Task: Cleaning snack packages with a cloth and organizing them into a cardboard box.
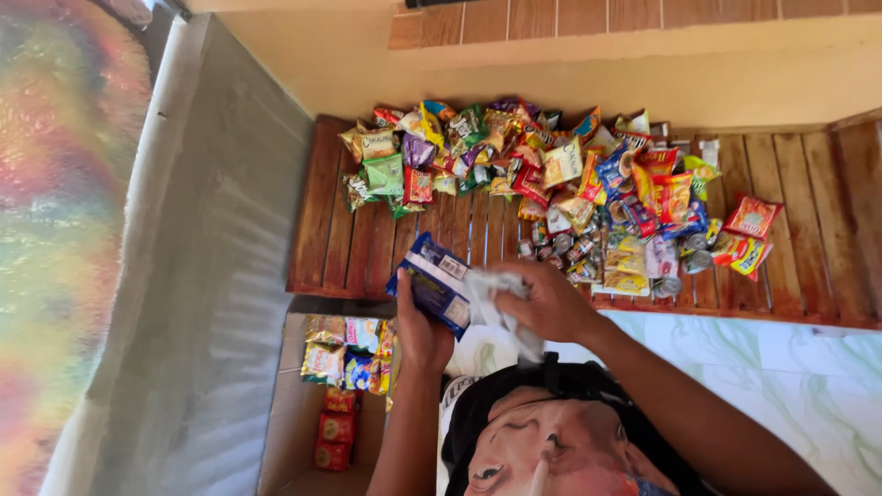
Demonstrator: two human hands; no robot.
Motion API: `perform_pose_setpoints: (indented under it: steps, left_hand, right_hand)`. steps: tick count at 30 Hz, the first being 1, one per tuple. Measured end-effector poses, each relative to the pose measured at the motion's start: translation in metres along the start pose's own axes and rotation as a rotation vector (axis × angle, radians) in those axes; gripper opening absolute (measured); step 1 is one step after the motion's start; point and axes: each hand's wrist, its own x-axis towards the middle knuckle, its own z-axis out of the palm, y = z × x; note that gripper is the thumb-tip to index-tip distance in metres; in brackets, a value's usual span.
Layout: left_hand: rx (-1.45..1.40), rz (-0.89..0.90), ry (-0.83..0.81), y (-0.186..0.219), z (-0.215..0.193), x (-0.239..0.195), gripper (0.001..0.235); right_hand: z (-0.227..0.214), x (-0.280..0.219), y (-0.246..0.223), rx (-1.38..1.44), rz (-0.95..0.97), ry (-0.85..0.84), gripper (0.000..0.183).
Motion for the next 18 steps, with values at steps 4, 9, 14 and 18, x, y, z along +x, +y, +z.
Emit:
perform_pose_setpoints:
  steps: [4, 9, 14, 18]
  left_hand:
    - [0.013, -0.062, -0.003, -0.023, -0.015, 0.008, 0.042]
    - [-0.176, -0.368, -0.066, -0.045, -0.077, 0.043, 0.039]
    - [-0.181, -0.325, 0.013, -0.05, -0.042, 0.026, 0.038]
    - [-0.085, -0.293, 0.127, -0.056, -0.031, 0.013, 0.043]
  right_hand:
    - [0.001, 0.005, -0.023, 0.06, -0.183, 0.158, 0.048]
    - [0.002, -0.001, -0.002, -0.604, -0.805, 0.059, 0.059]
    - [0.008, -0.009, 0.021, -0.647, -0.838, 0.14, 0.053]
    - [0.009, -0.011, 0.021, -0.596, -0.84, 0.143, 0.053]
